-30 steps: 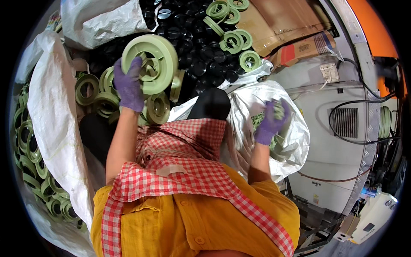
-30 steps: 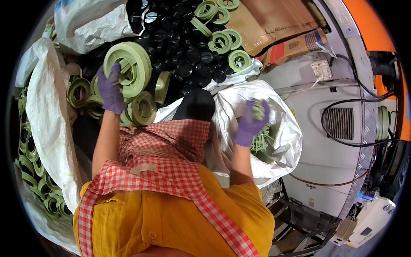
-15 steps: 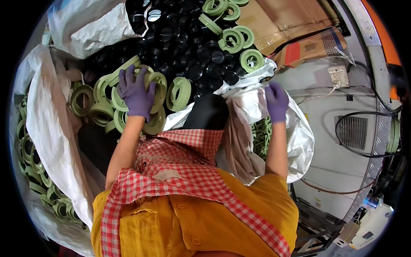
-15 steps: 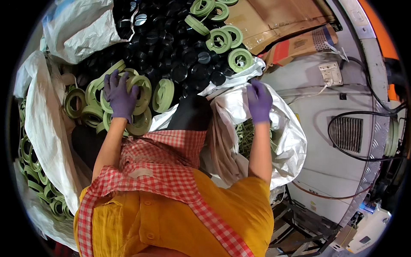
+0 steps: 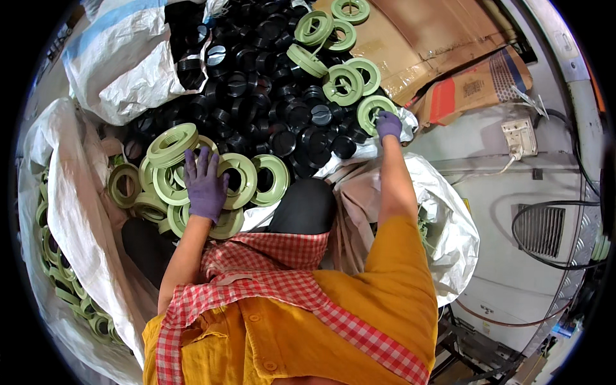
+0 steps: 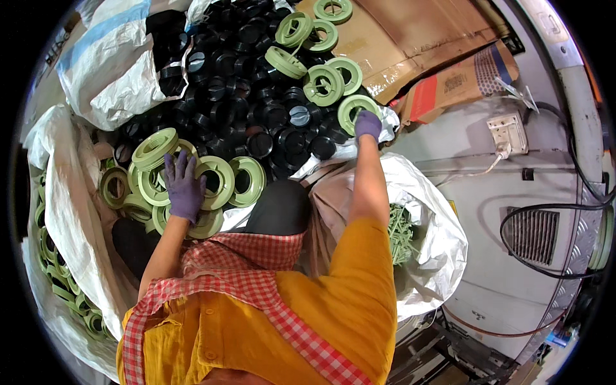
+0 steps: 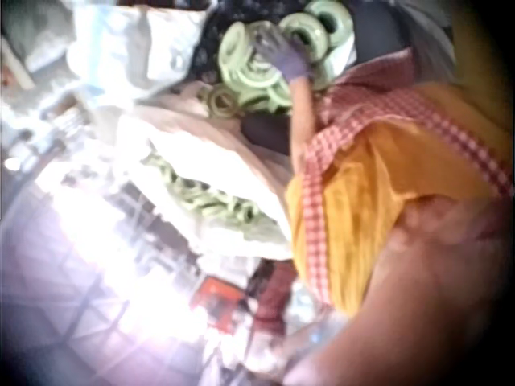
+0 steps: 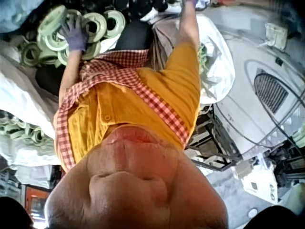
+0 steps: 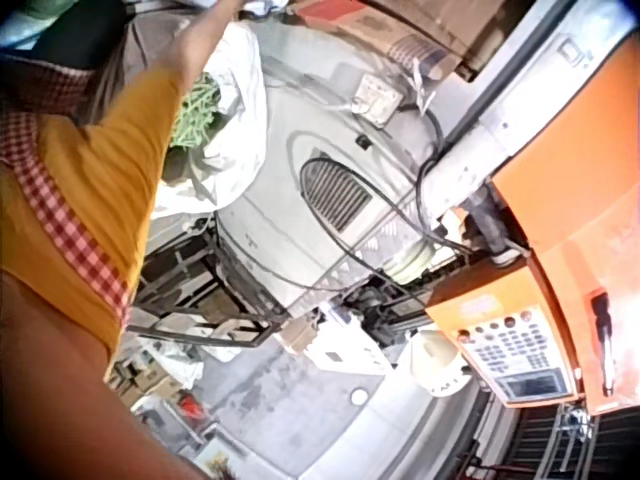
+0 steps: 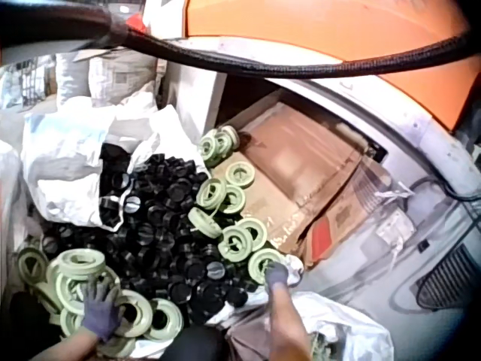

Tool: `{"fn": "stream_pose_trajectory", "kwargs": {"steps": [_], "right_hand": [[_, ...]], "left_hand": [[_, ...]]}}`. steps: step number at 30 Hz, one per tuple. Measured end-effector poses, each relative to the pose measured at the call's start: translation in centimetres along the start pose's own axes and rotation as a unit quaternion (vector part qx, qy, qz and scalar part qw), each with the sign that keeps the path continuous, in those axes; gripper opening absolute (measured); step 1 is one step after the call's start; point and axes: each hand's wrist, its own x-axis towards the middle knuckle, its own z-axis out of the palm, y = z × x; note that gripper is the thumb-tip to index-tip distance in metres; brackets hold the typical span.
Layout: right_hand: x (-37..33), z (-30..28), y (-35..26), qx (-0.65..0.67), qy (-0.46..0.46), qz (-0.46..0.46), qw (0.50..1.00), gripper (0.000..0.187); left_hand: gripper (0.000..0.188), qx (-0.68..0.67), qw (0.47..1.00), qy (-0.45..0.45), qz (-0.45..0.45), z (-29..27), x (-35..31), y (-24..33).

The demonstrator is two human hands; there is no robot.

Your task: The person sits on the floor and assembles green and black plastic rings by hand. They pick up green rings, insert black components into them, and place the assembled units into a white sack. The process is repeated continuously throughout the clip.

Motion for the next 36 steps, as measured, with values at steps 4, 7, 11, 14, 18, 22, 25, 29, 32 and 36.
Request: {"fn": "stream_pose_trajectory", "kwargs": {"steps": [4, 7, 11, 14, 18, 22, 25, 29, 32, 36], "right_hand": [[-6.6, -3.8, -5.4, 0.186, 0.087, -0.123, 0.971, 0.025], [-15.9, -7.8, -13.4, 0.284, 0.043, -0.252, 0.924, 0.021], [-24.7, -9.6, -18.4, 0.222, 0.046, -0.628, 0.745, 0.046], [-28.4, -11.0, -18.6, 0.399, 0.091, -0.369, 0.835, 0.067], [-32.3, -6.7, -18.2, 0.737, -0.388, -0.058, 0.551, 0.054], [-33.2, -8.5, -19.9, 0.673, -0.402, -0.064, 0.618, 0.052], [-33.5, -8.6, -21.2, 0.689, -0.384, -0.017, 0.614, 0.057], [-34.7, -6.4, -22.7, 0.696, -0.367, -0.084, 0.612, 0.062], [-34.0, -6.9, -23.2, 0.662, -0.290, -0.088, 0.686, 0.052], [-30.5, -5.8, -22.8, 0.712, -0.288, -0.025, 0.640, 0.049]], "left_hand": [[0.053, -0.173, 0.974, 0.118, 0.090, -2.3, 0.8, 1.6], [0.060, -0.458, 0.881, 0.121, 0.002, -5.1, 2.8, 6.9], [0.065, -0.710, 0.678, 0.041, -0.188, -8.6, 4.6, 10.1], [0.049, -0.811, 0.541, -0.065, -0.213, -9.2, 3.5, 6.9], [0.059, -0.702, 0.688, -0.156, -0.101, -7.2, 0.6, 4.6], [0.071, -0.690, 0.709, -0.111, -0.095, -6.3, -1.4, 4.8], [0.060, -0.754, 0.640, -0.088, -0.121, -7.3, -1.7, 5.2], [0.037, -0.819, 0.495, -0.109, -0.271, -7.9, -0.7, 5.4], [0.036, -0.825, 0.483, -0.037, -0.291, -7.0, -0.3, 5.9], [0.038, -0.846, 0.456, -0.035, -0.275, -5.2, 1.3, 4.4]]}}
